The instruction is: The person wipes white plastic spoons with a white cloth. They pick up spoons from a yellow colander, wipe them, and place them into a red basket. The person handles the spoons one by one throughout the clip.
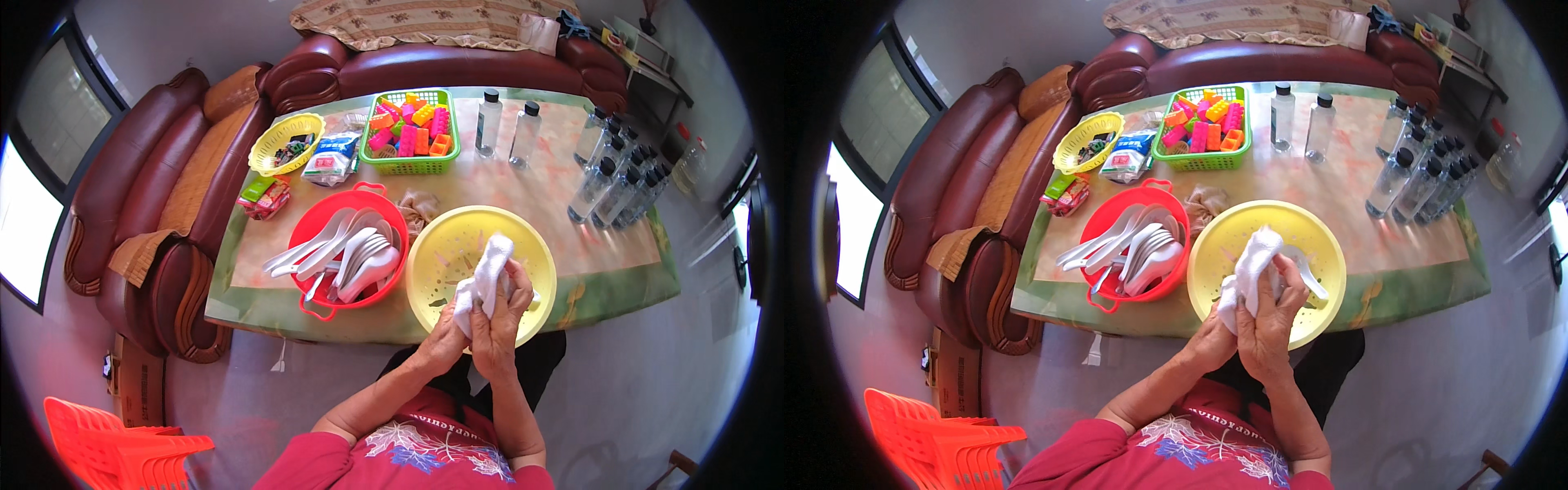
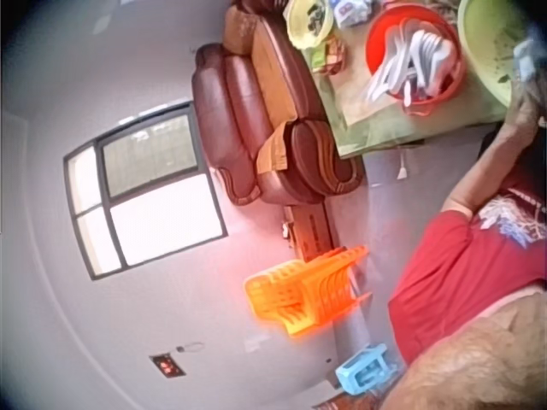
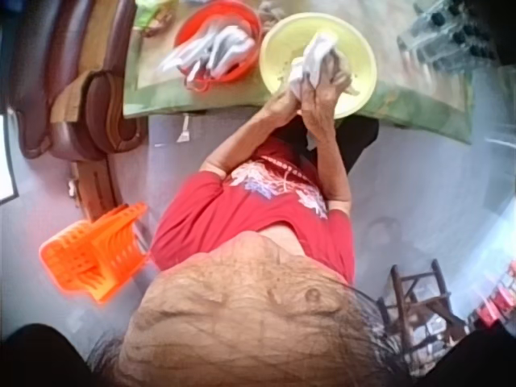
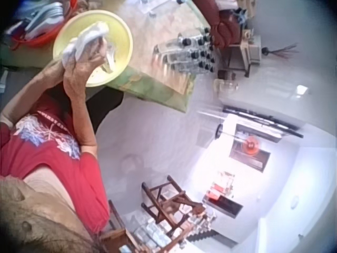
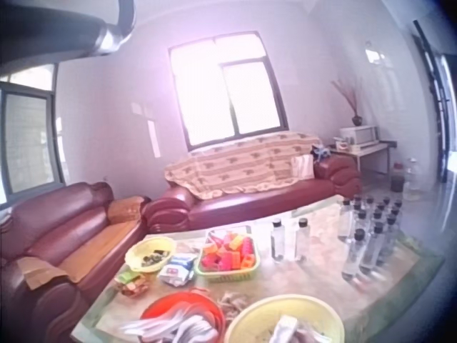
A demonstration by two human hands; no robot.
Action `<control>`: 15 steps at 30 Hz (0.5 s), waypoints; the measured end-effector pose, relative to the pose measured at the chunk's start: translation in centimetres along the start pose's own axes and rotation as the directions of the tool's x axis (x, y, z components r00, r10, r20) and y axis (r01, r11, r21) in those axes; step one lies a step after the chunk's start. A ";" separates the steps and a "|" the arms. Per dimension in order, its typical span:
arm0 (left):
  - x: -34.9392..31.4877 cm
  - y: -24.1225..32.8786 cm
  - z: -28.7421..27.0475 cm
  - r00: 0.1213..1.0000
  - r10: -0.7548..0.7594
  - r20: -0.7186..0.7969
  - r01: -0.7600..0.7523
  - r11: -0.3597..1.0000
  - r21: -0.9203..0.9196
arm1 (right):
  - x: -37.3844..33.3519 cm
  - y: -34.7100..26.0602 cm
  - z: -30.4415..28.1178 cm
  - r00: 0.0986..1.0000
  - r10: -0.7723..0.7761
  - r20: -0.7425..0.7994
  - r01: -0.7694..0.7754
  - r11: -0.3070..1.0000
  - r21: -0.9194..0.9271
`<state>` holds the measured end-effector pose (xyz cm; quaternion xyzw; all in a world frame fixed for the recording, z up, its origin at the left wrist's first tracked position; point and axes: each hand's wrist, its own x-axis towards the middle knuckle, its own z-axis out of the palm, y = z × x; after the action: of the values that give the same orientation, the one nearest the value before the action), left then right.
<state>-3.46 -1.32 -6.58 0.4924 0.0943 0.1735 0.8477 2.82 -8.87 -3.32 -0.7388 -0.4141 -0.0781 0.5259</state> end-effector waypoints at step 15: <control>0.7 -0.4 -0.8 0.974 -0.226 -0.002 0.193 0.836 -0.514 | -1.5 1.6 -3.0 0.938 -0.229 0.258 0.186 0.966 0.181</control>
<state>-3.00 -0.65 -7.33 0.2314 0.1248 0.1139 0.9581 3.98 -12.34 -4.00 -0.6518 -0.5642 0.0029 0.5068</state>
